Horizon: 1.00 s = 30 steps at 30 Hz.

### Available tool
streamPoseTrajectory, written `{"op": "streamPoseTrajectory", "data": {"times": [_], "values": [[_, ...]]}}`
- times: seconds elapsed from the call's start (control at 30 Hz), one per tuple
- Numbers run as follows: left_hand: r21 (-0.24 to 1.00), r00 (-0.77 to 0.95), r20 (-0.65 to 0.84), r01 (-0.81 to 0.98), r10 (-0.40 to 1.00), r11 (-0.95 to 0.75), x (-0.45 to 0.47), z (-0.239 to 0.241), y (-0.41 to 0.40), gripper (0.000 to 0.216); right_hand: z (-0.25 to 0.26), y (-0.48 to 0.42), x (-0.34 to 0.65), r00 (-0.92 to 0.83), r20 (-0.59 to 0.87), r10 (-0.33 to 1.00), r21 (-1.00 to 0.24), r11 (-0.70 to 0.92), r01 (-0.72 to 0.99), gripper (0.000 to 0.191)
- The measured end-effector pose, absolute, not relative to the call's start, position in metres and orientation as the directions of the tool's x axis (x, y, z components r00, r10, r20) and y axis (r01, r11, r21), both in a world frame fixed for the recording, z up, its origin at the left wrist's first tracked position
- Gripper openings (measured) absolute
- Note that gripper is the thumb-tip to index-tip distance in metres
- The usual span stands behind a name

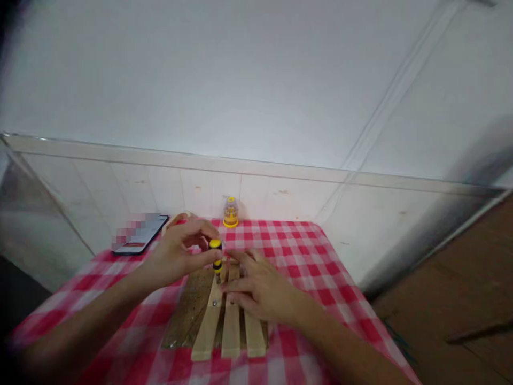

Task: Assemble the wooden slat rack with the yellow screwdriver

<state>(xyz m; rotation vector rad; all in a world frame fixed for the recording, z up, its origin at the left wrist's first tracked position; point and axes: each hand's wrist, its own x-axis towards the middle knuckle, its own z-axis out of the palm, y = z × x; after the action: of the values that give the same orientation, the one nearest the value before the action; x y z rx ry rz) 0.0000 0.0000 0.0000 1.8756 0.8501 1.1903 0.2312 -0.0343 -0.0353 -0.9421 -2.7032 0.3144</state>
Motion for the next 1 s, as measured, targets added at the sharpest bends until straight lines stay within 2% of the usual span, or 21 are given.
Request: {"op": "streamPoseTrajectory", "data": {"times": [0.7,1.0], "values": [[0.843,0.464,0.394,0.162,0.793,-0.513,0.001,0.005,-0.004,0.01,-0.038,-0.033,0.232,-0.749,0.197,0.632,-0.293,0.767,0.57,0.029],[0.808,0.482,0.382,0.24,0.788,-0.538,0.005,-0.008,0.0,0.029,-0.039,-0.033,0.232,-0.742,0.198,0.641,-0.29,0.761,0.58,0.031]]}}
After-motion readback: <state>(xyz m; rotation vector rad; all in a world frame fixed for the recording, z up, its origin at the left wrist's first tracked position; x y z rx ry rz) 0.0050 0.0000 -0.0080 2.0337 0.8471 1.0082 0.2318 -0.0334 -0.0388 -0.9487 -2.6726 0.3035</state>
